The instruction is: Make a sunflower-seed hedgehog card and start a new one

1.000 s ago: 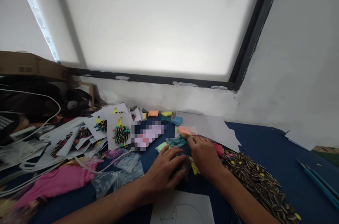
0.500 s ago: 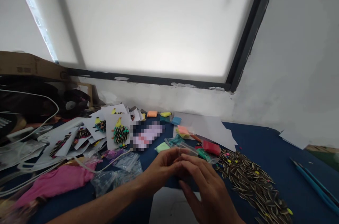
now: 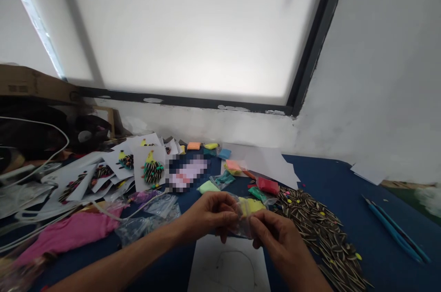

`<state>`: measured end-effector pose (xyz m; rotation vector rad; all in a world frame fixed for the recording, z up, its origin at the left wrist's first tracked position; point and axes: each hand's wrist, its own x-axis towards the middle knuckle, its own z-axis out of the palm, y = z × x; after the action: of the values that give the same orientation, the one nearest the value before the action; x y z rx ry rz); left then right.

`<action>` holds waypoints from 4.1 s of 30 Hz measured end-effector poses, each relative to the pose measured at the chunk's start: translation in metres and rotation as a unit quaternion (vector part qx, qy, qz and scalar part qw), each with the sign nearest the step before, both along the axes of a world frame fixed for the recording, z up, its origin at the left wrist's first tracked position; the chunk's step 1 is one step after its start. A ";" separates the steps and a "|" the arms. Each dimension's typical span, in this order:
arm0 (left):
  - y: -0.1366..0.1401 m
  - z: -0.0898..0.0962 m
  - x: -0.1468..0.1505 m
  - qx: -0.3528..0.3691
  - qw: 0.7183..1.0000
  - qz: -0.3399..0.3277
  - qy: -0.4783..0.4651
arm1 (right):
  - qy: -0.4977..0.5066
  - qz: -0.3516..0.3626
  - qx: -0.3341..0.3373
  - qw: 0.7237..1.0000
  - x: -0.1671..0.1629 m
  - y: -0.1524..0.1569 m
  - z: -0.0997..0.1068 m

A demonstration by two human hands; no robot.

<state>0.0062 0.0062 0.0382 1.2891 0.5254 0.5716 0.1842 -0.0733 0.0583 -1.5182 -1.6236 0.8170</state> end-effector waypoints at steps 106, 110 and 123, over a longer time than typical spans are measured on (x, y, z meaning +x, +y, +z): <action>-0.003 0.005 0.001 0.018 0.995 0.090 0.026 | 0.019 -0.055 0.059 0.997 -0.013 -0.008 -0.014; -0.008 0.004 0.003 0.024 0.996 0.081 0.036 | 0.022 -0.046 0.057 0.997 -0.017 -0.010 -0.015; -0.005 0.004 0.001 -0.037 0.997 0.055 0.032 | 0.059 -0.102 0.066 0.991 -0.001 -0.004 -0.027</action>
<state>0.0071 0.0017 0.0423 1.2176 0.6674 0.5976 0.1831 -0.0774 0.0314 -1.4843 -1.3821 0.6615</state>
